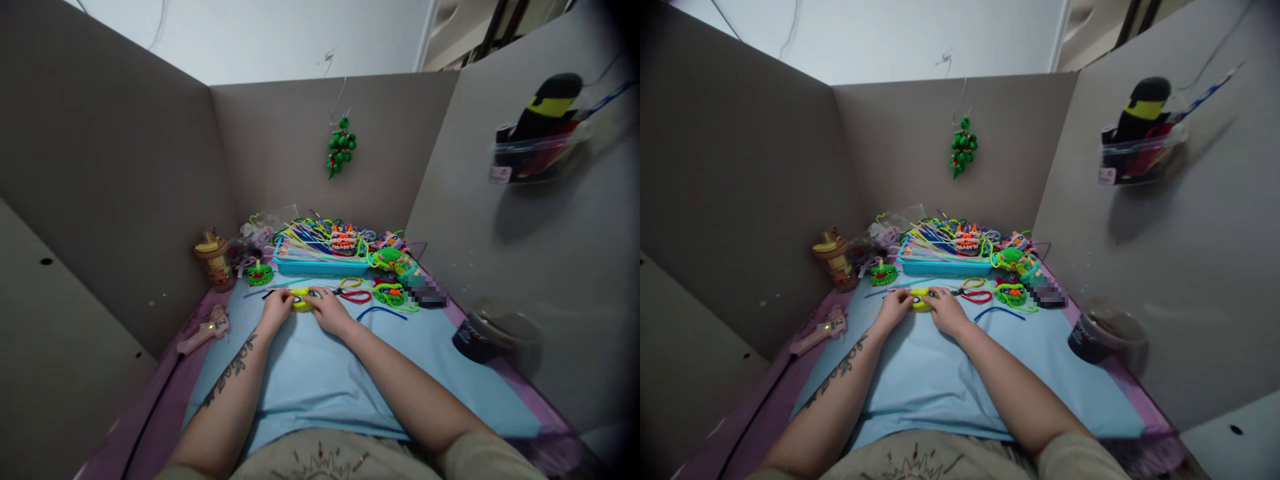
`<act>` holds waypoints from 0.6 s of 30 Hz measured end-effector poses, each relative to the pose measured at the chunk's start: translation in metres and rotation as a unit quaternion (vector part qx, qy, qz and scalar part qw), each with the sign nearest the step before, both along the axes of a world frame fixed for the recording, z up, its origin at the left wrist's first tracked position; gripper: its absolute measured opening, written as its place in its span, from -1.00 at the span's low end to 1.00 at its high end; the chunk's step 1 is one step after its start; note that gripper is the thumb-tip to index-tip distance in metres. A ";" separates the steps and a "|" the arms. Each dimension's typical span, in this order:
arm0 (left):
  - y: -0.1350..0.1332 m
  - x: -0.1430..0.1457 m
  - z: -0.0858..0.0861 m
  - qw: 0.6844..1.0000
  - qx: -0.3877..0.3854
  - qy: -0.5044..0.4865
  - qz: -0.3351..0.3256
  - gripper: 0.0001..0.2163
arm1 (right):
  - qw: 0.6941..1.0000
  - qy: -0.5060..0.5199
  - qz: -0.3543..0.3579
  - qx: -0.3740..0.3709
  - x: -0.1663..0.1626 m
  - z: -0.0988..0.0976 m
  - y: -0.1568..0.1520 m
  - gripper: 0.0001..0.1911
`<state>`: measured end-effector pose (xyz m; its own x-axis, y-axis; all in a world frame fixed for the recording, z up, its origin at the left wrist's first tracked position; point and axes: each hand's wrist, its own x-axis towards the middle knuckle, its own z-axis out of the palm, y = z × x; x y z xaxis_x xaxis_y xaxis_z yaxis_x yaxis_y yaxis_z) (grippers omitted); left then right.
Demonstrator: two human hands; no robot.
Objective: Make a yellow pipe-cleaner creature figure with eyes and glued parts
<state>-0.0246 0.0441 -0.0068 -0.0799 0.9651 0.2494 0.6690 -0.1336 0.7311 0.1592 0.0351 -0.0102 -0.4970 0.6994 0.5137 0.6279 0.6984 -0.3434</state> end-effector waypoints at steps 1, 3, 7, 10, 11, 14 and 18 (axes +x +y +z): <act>0.001 0.000 -0.001 1.000 -0.005 -0.003 0.001 -0.92 | 1.000 0.002 0.002 0.002 0.000 0.000 -0.001 -0.47; 0.003 -0.001 -0.003 1.000 -0.012 -0.008 0.003 -0.91 | 1.000 0.003 0.008 0.012 -0.001 0.002 -0.002 -0.47; 0.005 -0.003 -0.006 1.000 -0.017 -0.013 0.006 -0.90 | 0.999 -0.016 0.009 0.028 -0.002 0.004 -0.005 -0.48; 0.006 -0.003 -0.007 1.000 -0.020 -0.014 0.004 -0.89 | 0.999 -0.026 -0.004 0.024 -0.004 0.004 -0.005 -0.53; 0.006 -0.003 -0.007 1.000 -0.021 -0.013 0.002 -0.89 | 0.999 -0.027 -0.005 0.022 -0.004 0.003 -0.005 -0.54; 0.005 -0.002 -0.007 1.000 -0.026 -0.006 -0.001 -0.89 | 1.000 -0.021 -0.001 0.015 -0.006 0.002 -0.005 -0.55; 0.003 -0.002 -0.005 1.000 -0.022 0.005 0.010 -0.92 | 1.000 0.023 0.015 0.008 -0.004 0.000 -0.001 -0.57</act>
<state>-0.0267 0.0473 -0.0116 -0.0969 0.9732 0.2085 0.6792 -0.0885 0.7286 0.1550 0.0339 -0.0098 -0.4934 0.6753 0.5482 0.5895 0.7230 -0.3602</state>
